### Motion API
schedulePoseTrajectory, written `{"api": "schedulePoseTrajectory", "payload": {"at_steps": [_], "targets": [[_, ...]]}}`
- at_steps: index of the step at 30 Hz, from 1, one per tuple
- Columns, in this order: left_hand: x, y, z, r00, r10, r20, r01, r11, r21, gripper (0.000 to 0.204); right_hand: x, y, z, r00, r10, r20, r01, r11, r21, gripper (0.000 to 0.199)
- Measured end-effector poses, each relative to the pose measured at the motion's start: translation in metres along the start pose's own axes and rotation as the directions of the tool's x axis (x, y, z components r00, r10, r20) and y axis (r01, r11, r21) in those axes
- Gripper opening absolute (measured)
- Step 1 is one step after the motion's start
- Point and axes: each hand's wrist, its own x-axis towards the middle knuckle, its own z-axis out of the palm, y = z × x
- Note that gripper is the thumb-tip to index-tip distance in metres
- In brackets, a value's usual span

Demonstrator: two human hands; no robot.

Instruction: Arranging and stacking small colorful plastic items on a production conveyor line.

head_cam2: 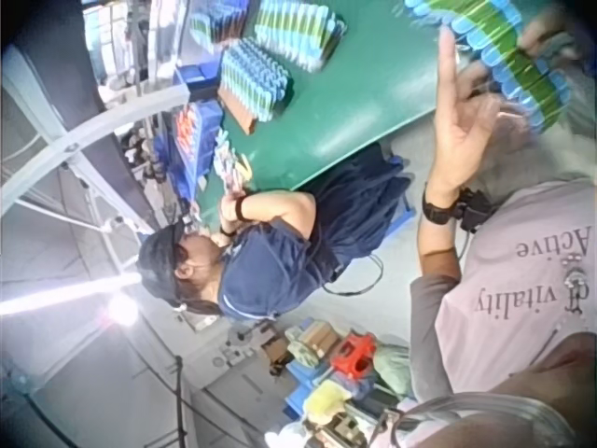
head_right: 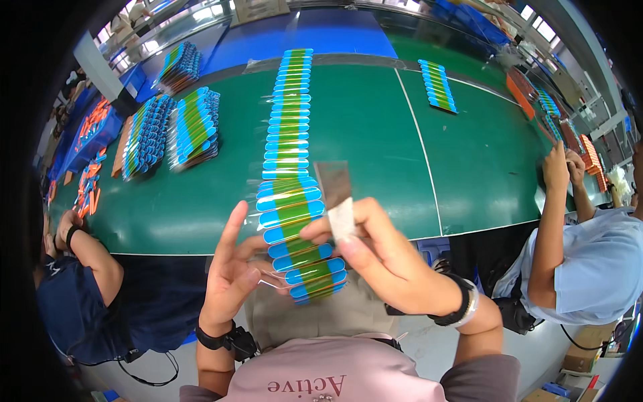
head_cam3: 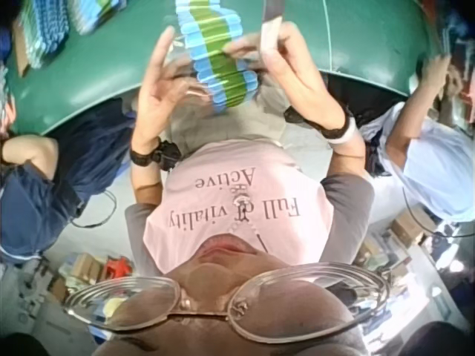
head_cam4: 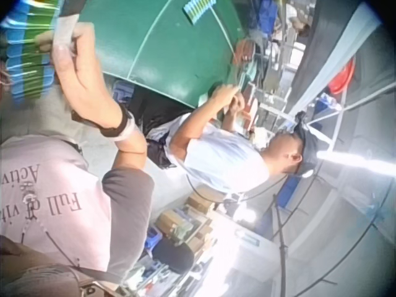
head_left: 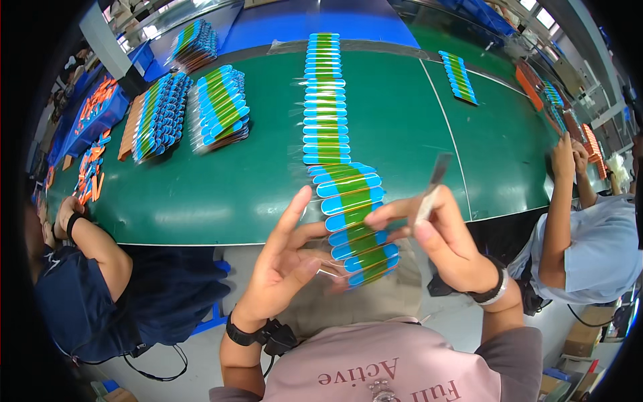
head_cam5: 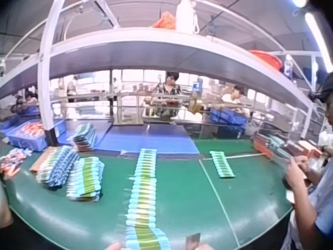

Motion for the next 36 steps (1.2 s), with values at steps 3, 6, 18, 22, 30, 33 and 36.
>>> {"api": "schedulePoseTrajectory", "payload": {"at_steps": [3,6,18,22,30,33,36], "targets": [[0.001,0.002,-0.004,1.0,-0.024,0.019,0.026,0.986,-0.166,0.08,0.006,0.005,-0.007,0.987,-0.004,0.162,-0.007,0.997,0.071,0.025],[-0.001,0.007,-0.006,0.996,-0.094,0.014,0.094,0.968,-0.233,0.081,0.005,0.005,-0.008,0.978,0.032,0.208,-0.074,0.978,0.197,0.025],[-0.003,-0.008,-0.005,0.998,0.058,-0.003,-0.058,0.995,0.081,0.092,0.017,0.019,-0.008,0.971,-0.227,0.068,0.229,0.973,-0.026,0.024],[0.0,-0.012,-0.004,0.984,0.176,-0.001,-0.173,0.97,0.17,0.09,0.016,0.023,-0.002,0.969,-0.245,-0.043,0.247,0.968,0.049,0.022],[0.008,0.02,0.007,0.987,-0.04,-0.153,0.113,0.858,0.501,0.102,0.01,-0.009,-0.031,0.816,-0.352,0.459,0.559,0.276,-0.782,0.031],[0.011,0.025,0.009,0.99,-0.051,-0.133,0.119,0.809,0.576,0.107,0.008,-0.01,-0.026,0.766,-0.331,0.552,0.627,0.193,-0.755,0.034],[0.013,0.031,0.015,0.986,-0.08,-0.145,0.151,0.797,0.585,0.107,0.009,-0.012,-0.025,0.753,-0.308,0.582,0.644,0.165,-0.747,0.034]]}}
